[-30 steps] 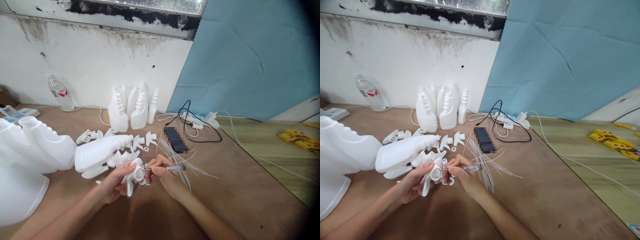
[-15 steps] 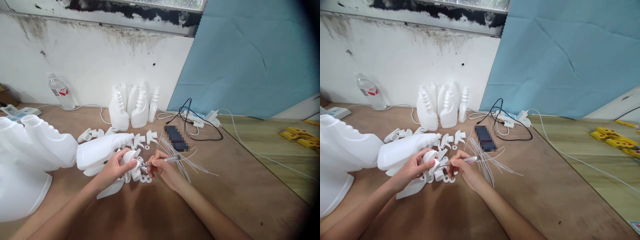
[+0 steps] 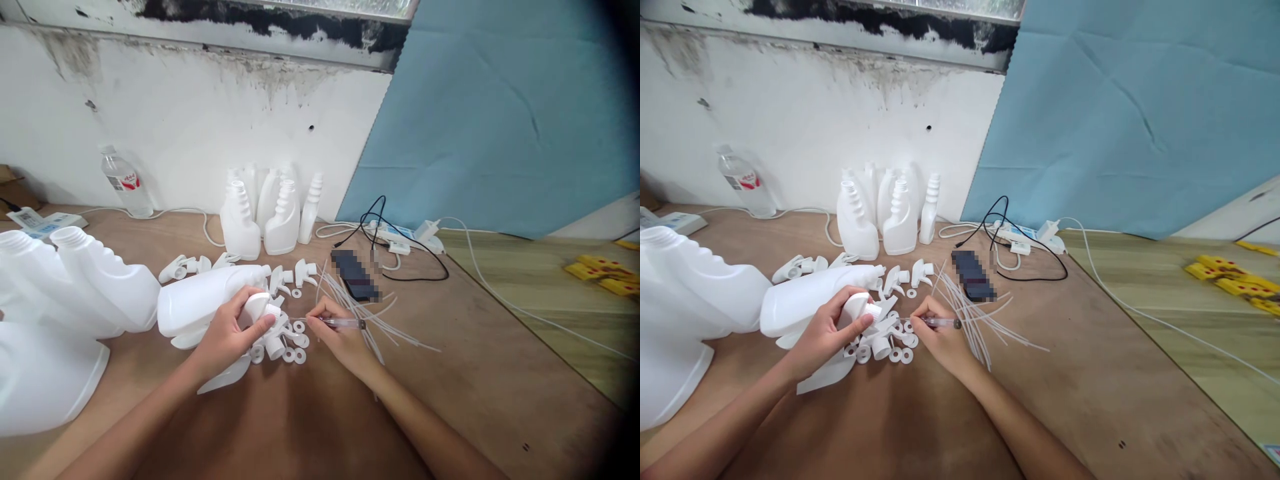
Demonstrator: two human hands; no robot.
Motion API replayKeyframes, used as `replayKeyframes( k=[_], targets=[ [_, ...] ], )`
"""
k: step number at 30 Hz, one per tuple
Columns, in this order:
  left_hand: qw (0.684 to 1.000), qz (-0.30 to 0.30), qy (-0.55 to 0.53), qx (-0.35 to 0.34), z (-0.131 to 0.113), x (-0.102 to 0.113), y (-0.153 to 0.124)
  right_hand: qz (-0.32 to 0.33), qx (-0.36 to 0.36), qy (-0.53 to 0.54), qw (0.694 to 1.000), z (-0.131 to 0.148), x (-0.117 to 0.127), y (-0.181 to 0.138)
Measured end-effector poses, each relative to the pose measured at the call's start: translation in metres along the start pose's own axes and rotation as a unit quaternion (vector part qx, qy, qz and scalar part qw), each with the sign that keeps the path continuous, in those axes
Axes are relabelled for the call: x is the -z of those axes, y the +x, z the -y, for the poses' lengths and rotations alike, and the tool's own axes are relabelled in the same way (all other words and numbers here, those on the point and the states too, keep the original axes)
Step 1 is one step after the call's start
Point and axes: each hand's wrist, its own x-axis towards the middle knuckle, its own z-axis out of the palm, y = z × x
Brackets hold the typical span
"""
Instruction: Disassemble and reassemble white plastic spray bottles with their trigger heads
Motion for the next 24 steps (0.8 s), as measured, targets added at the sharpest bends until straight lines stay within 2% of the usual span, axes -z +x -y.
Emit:
replayKeyframes(
  k=[3,7,11,15,17,19,22,24],
  targets=[
    [0.999,0.020,-0.030,-0.014,0.003,-0.002,0.000,-0.008,0.078,-0.124,0.989,-0.004,0.008,0.003],
    [0.994,0.062,-0.087,0.014,0.005,-0.004,-0.001,0.059,0.202,-0.277,0.937,-0.018,0.017,0.007],
    [0.988,0.087,-0.119,0.035,0.005,-0.005,-0.002,0.095,0.233,-0.386,0.887,-0.033,0.017,0.011],
    [0.988,0.096,-0.121,0.027,0.006,-0.004,-0.001,0.087,0.242,-0.416,0.872,-0.040,0.015,0.011],
    [0.989,0.095,-0.110,0.016,0.007,-0.003,-0.001,0.084,0.240,-0.407,0.877,-0.037,0.015,0.010],
    [0.993,0.091,-0.076,-0.004,0.007,-0.003,-0.001,0.078,0.226,-0.356,0.903,-0.030,0.014,0.008],
    [0.993,0.094,0.008,-0.078,0.006,-0.004,-0.003,0.083,0.185,-0.193,0.960,-0.017,0.011,0.004],
    [0.983,0.115,0.060,-0.133,0.005,-0.005,-0.004,0.098,0.169,-0.090,0.977,-0.011,0.008,0.002]
  ],
)
